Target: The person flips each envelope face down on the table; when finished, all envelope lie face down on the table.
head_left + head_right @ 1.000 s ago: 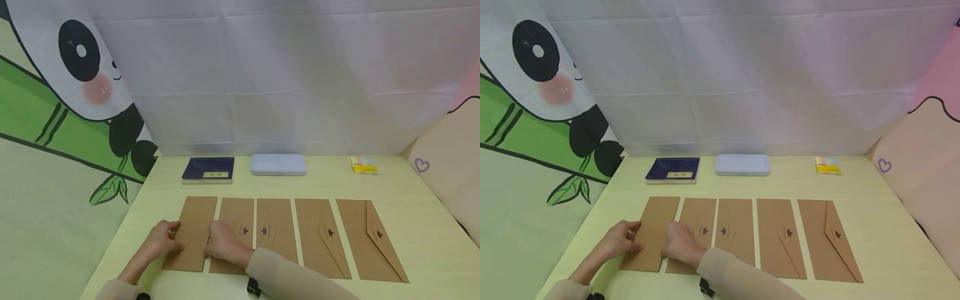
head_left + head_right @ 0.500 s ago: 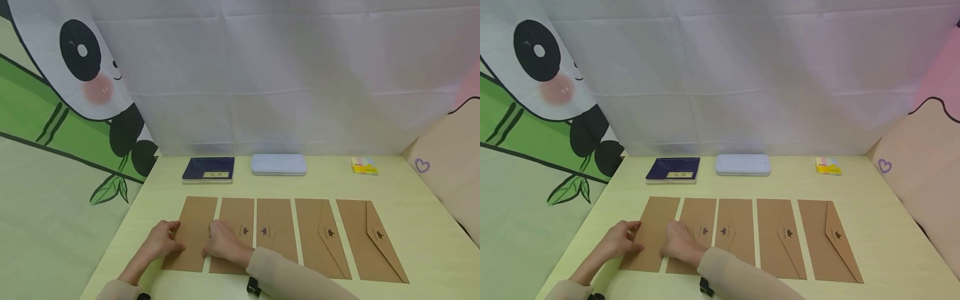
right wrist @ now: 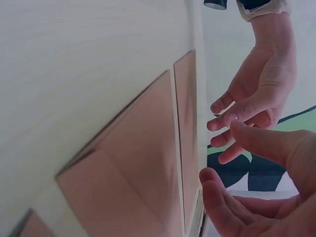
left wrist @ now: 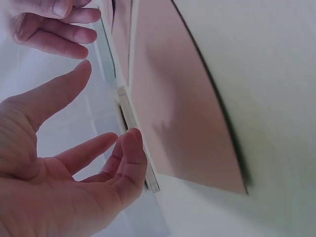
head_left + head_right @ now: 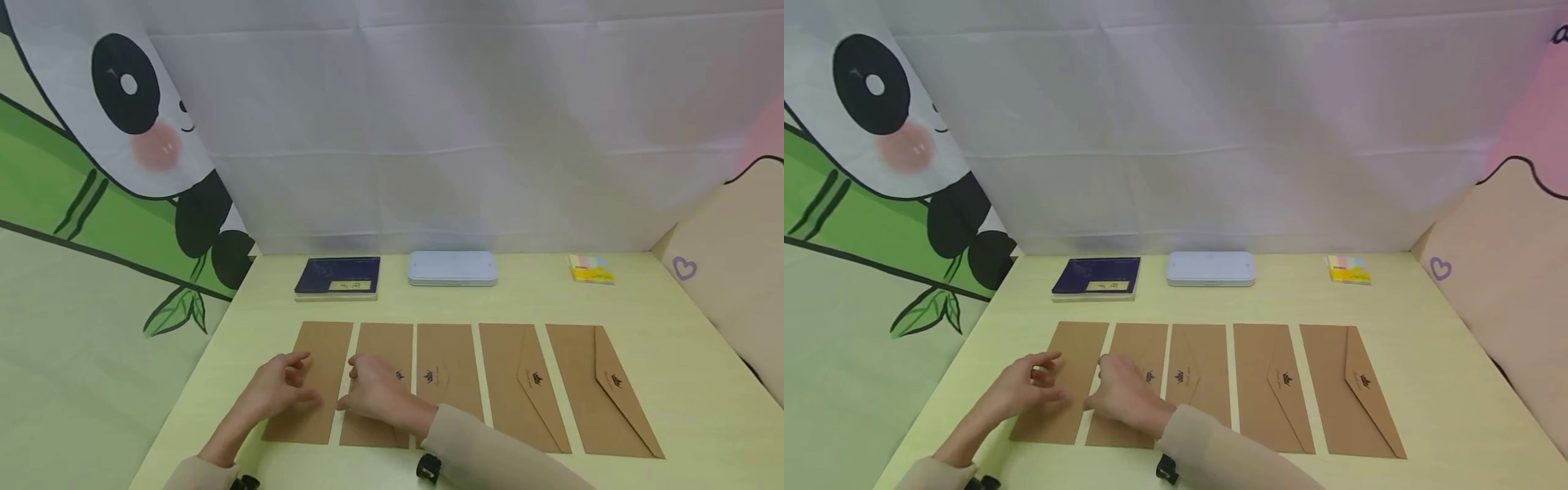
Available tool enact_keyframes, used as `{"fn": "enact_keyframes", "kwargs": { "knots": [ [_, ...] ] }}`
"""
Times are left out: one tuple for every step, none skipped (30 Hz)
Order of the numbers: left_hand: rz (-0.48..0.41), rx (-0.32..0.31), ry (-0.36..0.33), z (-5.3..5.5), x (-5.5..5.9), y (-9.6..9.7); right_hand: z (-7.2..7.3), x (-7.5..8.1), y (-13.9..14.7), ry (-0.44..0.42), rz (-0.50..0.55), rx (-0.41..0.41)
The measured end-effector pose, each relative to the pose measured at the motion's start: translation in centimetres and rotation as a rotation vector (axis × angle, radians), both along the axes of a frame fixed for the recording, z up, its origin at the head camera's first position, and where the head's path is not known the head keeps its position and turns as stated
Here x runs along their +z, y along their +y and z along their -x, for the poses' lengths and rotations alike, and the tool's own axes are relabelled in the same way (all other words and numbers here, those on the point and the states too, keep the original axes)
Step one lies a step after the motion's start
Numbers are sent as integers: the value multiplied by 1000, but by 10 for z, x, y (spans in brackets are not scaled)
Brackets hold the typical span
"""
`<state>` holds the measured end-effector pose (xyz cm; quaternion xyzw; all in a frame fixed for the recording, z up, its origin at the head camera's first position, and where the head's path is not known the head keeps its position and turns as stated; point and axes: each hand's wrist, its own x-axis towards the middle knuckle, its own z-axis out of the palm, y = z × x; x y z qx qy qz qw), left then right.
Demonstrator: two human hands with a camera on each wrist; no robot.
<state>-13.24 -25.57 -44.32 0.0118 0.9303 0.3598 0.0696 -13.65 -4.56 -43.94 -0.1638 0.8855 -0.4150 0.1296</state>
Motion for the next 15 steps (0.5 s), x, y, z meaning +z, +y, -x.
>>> {"fn": "enact_keyframes", "kwargs": {
  "knots": [
    [-12, -6, 4, 0, 1, 2, 0, 0, 2, 22, -11, 2],
    [-23, -11, 7, -1, 3, 4, 0, 0, 5, 43, -30, 6],
    [-38, -20, 11, -1, 4, 6, 1, 0, 8, 62, -42, 15],
    [-55, -33, 14, -1, 5, 8, 1, 0, 11, 77, -61, 23],
    [-75, -51, 14, -2, 5, 10, 2, 0, 15, 89, -85, 30],
    [-91, -66, 11, -2, 6, 13, 2, -1, 19, 100, -104, 37],
    [-108, -84, 8, -3, 6, 15, 3, -1, 23, 98, -123, 44],
    [-123, -97, 3, -4, 6, 17, 4, -2, 28, 91, -139, 48],
    [-134, -114, -4, -4, 5, 20, 4, -2, 32, 82, -148, 48],
    [-145, -127, -11, -5, 4, 23, 5, -2, 36, 74, -160, 44],
    [-157, -140, -19, -5, 3, 25, 6, -3, 40, 73, -165, 40],
    [-170, -151, -26, -5, 2, 27, 7, -4, 44, 62, -143, 38],
    [-187, -165, -32, -5, 2, 30, 8, -4, 49, 57, -117, 42],
    [-200, -179, -35, -4, 0, 32, 10, -5, 53, 59, -92, 48],
    [-205, -190, -39, -2, 0, 34, 11, -6, 57, 66, -71, 53]
  ]
}}
